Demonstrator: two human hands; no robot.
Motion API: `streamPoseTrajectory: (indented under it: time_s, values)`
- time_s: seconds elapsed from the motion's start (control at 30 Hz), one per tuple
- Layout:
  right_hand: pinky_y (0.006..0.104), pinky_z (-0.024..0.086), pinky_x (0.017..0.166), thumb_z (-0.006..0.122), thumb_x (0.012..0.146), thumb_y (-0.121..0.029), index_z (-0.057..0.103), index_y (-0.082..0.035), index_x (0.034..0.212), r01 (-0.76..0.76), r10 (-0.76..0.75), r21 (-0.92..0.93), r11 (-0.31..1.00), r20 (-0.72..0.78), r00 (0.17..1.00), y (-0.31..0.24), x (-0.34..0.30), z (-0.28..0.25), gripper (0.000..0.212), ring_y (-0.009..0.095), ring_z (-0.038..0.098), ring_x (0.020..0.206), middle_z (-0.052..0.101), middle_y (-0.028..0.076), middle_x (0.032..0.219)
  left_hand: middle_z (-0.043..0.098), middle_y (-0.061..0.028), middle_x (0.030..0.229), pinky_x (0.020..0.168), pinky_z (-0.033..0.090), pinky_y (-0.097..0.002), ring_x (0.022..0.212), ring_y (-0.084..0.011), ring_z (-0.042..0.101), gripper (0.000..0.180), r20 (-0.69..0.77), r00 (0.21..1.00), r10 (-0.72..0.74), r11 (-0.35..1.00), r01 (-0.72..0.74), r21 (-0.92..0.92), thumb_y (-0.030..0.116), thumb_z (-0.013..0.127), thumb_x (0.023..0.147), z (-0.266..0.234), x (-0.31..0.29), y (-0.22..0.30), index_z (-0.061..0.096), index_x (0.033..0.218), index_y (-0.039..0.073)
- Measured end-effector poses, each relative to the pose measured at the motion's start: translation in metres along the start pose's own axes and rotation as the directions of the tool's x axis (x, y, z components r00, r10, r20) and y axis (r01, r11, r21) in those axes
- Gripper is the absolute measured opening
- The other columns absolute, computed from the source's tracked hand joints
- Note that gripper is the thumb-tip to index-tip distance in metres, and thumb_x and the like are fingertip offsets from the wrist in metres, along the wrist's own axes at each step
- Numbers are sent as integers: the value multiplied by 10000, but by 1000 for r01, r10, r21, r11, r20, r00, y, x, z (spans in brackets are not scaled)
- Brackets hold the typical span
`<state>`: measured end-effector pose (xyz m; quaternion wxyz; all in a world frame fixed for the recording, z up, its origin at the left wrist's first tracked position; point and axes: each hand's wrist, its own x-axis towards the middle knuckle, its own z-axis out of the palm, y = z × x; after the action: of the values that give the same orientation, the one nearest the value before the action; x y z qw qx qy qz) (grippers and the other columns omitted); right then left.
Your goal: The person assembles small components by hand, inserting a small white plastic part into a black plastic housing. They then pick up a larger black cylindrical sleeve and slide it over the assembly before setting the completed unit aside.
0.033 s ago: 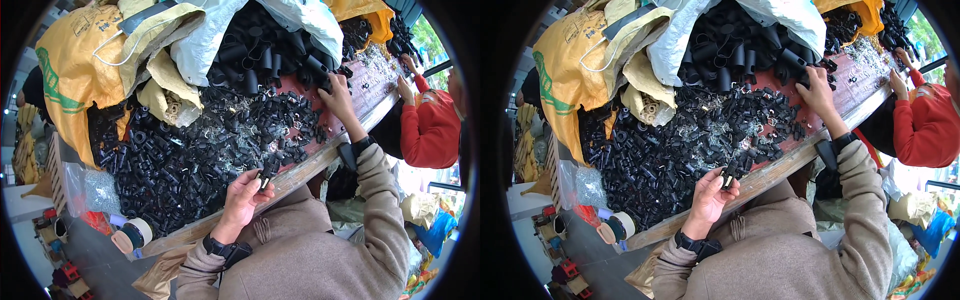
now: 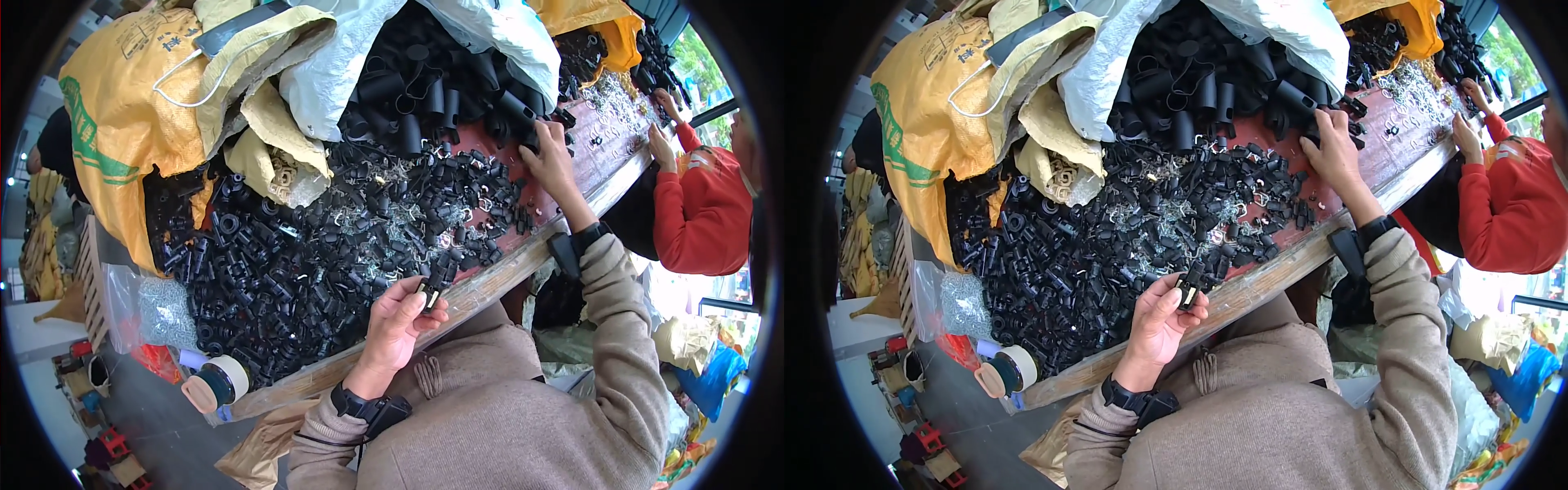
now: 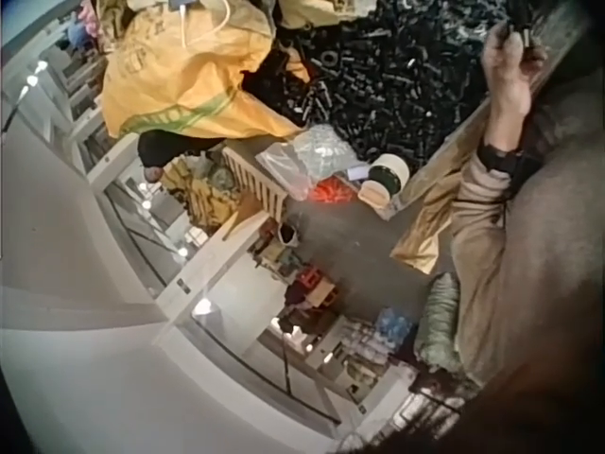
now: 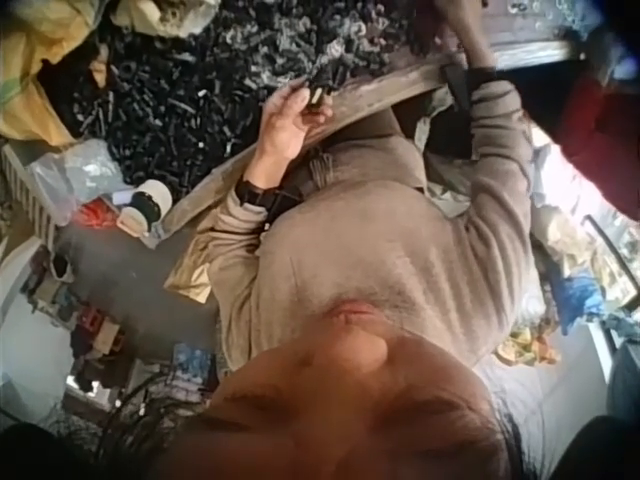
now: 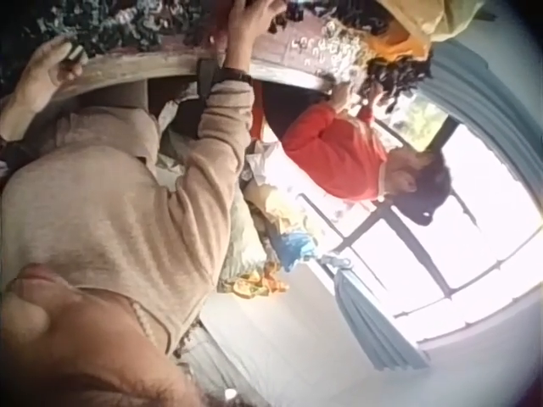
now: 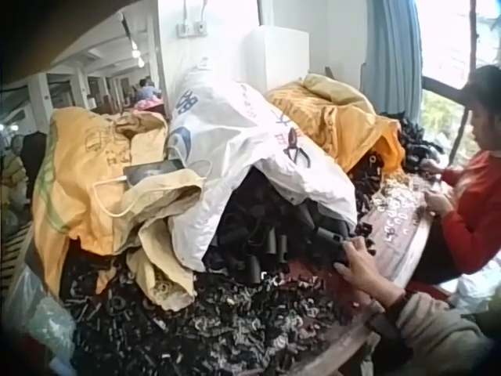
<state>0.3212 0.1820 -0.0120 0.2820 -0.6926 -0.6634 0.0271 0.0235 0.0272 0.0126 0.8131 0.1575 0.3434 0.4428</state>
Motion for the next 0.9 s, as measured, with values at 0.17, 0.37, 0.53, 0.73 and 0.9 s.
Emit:
streamPoseTrajectory:
  time_s: [0.17, 0.37, 0.53, 0.73, 0.9]
  values:
    - [347, 420, 748, 612, 692, -201, 489, -57, 1078, 90, -94, -39, 995, -105, 990, 22, -4, 7, 431, 298, 486, 897, 445, 139, 1032, 596, -147, 846, 612, 500, -221, 708, -168, 597, 241, 4, 1000, 19, 1000, -19, 3, 158, 546, 807, -3, -10, -2, 508, 970, -15]
    - [253, 404, 717, 545, 752, -74, 501, -41, 1071, 84, -10, 242, 967, -290, 957, 35, -22, -26, 324, 191, 493, 800, 505, 99, 975, 598, -152, 874, 629, 500, -225, 736, -181, 598, 256, -27, 999, 31, 999, -31, 11, 134, 542, 808, -7, -21, -4, 513, 1010, -20]
    - [258, 416, 710, 565, 771, -114, 504, -15, 1038, -54, 367, 916, 398, -104, 924, 23, -42, -59, 291, 170, 519, 805, 533, 73, 913, 600, -149, 892, 628, 499, -221, 733, -186, 600, 265, -52, 999, 10, 1000, -10, 0, 122, 540, 807, -14, -18, -1, 519, 1025, -28]
    - [268, 416, 672, 458, 854, -286, 455, 10, 1081, -422, 193, 784, -455, 549, 813, -46, -63, -52, 373, 141, 518, 741, 544, 80, 900, 600, -142, 894, 622, 497, -209, 729, -180, 602, 291, -94, 995, 14, 1000, -15, -7, 124, 543, 805, -14, -11, 6, 510, 1046, -36]
    - [242, 418, 531, 390, 854, -413, 426, 36, 1119, -735, -86, 424, -529, 835, 544, -119, -97, -44, 523, 138, 513, 621, 545, 84, 907, 594, -87, 884, 606, 495, -198, 698, -151, 601, 314, -81, 996, 34, 999, -34, -4, 129, 569, 798, -15, -8, 14, 507, 1057, -38]
